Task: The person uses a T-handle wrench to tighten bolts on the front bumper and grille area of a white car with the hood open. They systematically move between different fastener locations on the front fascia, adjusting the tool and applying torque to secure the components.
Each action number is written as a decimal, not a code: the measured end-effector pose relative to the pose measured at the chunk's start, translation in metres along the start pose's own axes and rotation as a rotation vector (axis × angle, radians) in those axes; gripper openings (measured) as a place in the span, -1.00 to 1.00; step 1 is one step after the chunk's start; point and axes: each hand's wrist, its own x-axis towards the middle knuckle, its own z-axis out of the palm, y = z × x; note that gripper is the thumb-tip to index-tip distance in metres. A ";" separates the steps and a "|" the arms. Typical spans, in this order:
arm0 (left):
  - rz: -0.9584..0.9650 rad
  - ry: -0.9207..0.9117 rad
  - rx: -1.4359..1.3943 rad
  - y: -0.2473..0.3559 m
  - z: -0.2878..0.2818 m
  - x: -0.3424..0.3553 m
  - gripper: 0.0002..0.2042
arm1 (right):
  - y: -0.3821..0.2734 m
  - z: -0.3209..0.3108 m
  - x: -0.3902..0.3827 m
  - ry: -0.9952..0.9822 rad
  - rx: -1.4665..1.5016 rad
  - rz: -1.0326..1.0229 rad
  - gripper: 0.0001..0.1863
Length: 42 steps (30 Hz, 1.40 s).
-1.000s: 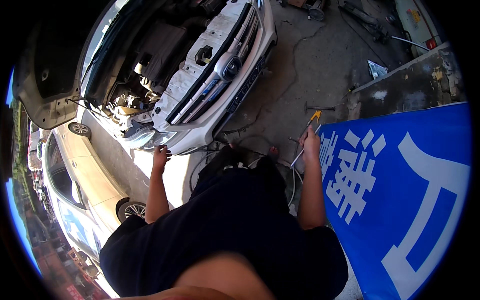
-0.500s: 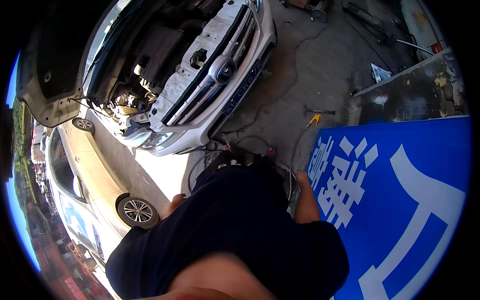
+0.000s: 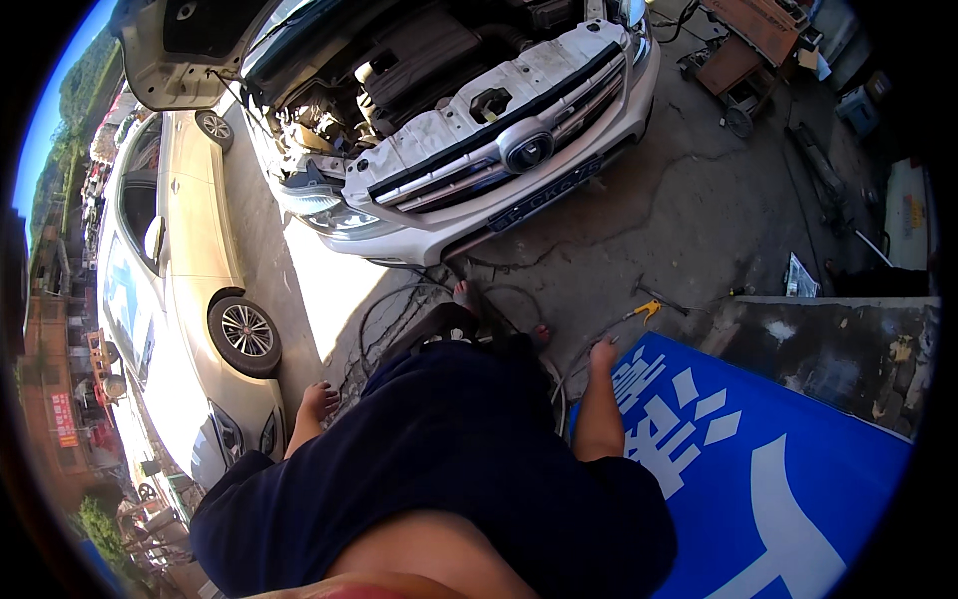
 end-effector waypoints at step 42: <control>1.506 -0.281 0.672 0.370 0.347 -0.081 -0.60 | -0.490 0.287 -0.334 -0.699 -0.562 -1.021 -0.65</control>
